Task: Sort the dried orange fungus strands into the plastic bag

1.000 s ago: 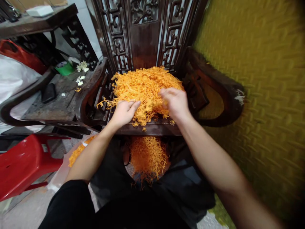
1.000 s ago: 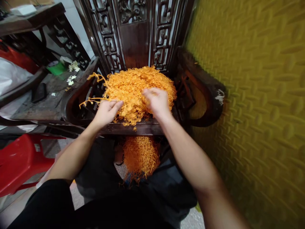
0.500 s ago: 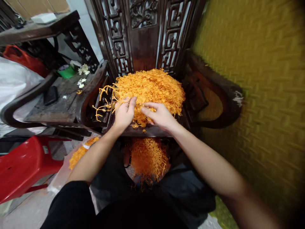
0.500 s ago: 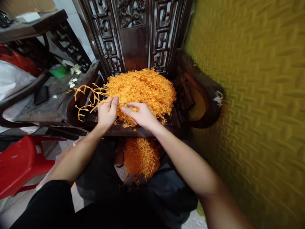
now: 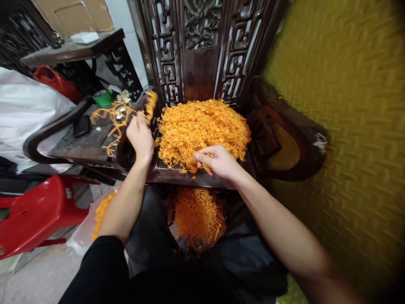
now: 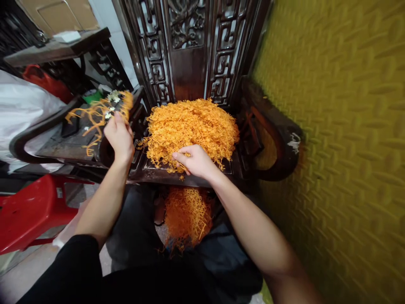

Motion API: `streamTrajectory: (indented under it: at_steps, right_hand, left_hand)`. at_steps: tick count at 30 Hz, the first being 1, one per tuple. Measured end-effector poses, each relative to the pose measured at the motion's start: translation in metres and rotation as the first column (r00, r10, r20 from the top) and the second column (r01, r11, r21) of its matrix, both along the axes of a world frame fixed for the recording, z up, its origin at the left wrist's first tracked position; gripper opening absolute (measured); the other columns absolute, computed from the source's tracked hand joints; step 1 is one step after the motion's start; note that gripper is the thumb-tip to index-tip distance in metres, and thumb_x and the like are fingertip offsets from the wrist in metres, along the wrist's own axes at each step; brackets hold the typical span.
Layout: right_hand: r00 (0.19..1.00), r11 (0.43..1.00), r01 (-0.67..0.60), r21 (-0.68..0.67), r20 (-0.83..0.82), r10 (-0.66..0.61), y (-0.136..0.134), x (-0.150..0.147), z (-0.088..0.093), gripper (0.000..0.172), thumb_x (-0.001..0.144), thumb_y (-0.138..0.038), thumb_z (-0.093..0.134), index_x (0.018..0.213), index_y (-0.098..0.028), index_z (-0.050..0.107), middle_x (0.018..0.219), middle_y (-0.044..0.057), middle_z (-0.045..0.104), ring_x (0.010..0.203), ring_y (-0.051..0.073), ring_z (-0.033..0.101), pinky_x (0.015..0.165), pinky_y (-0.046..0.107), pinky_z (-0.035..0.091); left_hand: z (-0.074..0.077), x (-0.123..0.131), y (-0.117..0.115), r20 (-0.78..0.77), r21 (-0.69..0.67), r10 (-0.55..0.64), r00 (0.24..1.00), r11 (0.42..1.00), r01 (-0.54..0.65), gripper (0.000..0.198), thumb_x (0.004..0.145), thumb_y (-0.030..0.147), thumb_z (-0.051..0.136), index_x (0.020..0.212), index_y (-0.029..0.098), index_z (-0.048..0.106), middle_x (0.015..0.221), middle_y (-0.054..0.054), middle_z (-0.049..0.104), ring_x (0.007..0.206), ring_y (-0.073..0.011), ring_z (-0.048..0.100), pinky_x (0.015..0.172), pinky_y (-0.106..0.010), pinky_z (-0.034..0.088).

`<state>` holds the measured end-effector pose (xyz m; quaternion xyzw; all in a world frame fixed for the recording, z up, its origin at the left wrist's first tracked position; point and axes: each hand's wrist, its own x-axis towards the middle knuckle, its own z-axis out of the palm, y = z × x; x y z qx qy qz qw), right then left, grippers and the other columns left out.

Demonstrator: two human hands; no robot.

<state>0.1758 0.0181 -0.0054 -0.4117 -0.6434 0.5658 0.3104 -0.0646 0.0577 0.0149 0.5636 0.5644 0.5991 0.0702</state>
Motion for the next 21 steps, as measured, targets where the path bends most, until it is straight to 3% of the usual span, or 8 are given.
streamTrajectory:
  at_steps: [4, 6, 9, 14, 17, 21]
  right_hand:
    - [0.961, 0.997, 0.034, -0.072, -0.272, -0.053, 0.002, 0.005, 0.002, 0.032, 0.086, -0.046, 0.076, 0.097, -0.016, 0.079, 0.095, 0.008, 0.081, 0.041, 0.007, 0.052, 0.045, 0.027, 0.042]
    - [0.927, 0.993, 0.027, -0.113, -0.370, -0.068, 0.003, 0.009, 0.005, 0.036, 0.083, -0.044, 0.080, 0.107, -0.016, 0.078, 0.090, 0.007, 0.080, 0.041, 0.008, 0.052, 0.043, 0.026, 0.040]
    - [0.899, 0.990, 0.015, -0.142, -0.431, -0.075, 0.004, 0.015, 0.009, 0.048, 0.081, -0.039, 0.081, 0.124, -0.019, 0.073, 0.082, 0.004, 0.079, 0.039, 0.008, 0.052, 0.041, 0.025, 0.038]
    - [0.890, 0.981, 0.150, -0.127, -0.415, -0.190, 0.011, 0.024, 0.007, 0.035, 0.079, -0.039, 0.082, 0.105, -0.016, 0.075, 0.088, 0.006, 0.078, 0.043, 0.009, 0.056, 0.042, 0.026, 0.041]
    - [0.882, 0.959, 0.264, -0.102, -0.378, -0.283, 0.016, 0.029, 0.006, 0.029, 0.079, -0.036, 0.083, 0.097, -0.016, 0.074, 0.088, 0.006, 0.077, 0.045, 0.008, 0.056, 0.043, 0.026, 0.043]
    - [0.872, 0.947, 0.291, -0.135, -0.369, -0.321, 0.014, 0.030, 0.009, 0.036, 0.075, -0.046, 0.088, 0.087, -0.018, 0.070, 0.080, 0.002, 0.070, 0.047, 0.008, 0.055, 0.043, 0.024, 0.041]
  left_hand:
    - [-0.011, 0.016, -0.013, -0.001, -0.069, -0.111, 0.994, 0.991, 0.110, 0.050, 0.101, 0.059, 0.051, 0.066, 0.022, 0.051, 0.059, 0.001, 0.045, 0.058, -0.0137, 0.041, 0.058, -0.031, 0.035]
    - [-0.016, 0.027, -0.021, -0.024, -0.114, -0.219, 0.975, 0.970, 0.215, 0.050, 0.101, 0.057, 0.053, 0.066, 0.022, 0.051, 0.059, 0.001, 0.045, 0.058, -0.0134, 0.040, 0.059, -0.031, 0.034]
    - [-0.016, 0.033, -0.028, -0.059, -0.136, -0.285, 0.957, 0.952, 0.275, 0.052, 0.102, 0.054, 0.054, 0.062, 0.021, 0.046, 0.058, 0.002, 0.042, 0.056, -0.0126, 0.036, 0.059, -0.032, 0.032]
    - [-0.012, 0.027, -0.030, -0.208, -0.124, -0.297, 0.932, 0.953, 0.277, 0.057, 0.101, 0.055, 0.052, 0.057, 0.021, 0.044, 0.058, 0.000, 0.047, 0.057, -0.0135, 0.043, 0.063, -0.033, 0.035]
    - [-0.011, 0.025, -0.031, -0.305, -0.119, -0.283, 0.909, 0.959, 0.259, 0.053, 0.101, 0.052, 0.053, 0.058, 0.021, 0.050, 0.059, -0.002, 0.054, 0.060, -0.0147, 0.050, 0.066, -0.032, 0.038]
    - [-0.011, 0.023, -0.034, -0.382, -0.056, -0.281, 0.880, 0.958, 0.282, 0.040, 0.100, 0.043, 0.056, 0.067, 0.021, 0.059, 0.065, -0.002, 0.057, 0.065, -0.0161, 0.054, 0.069, -0.032, 0.039]
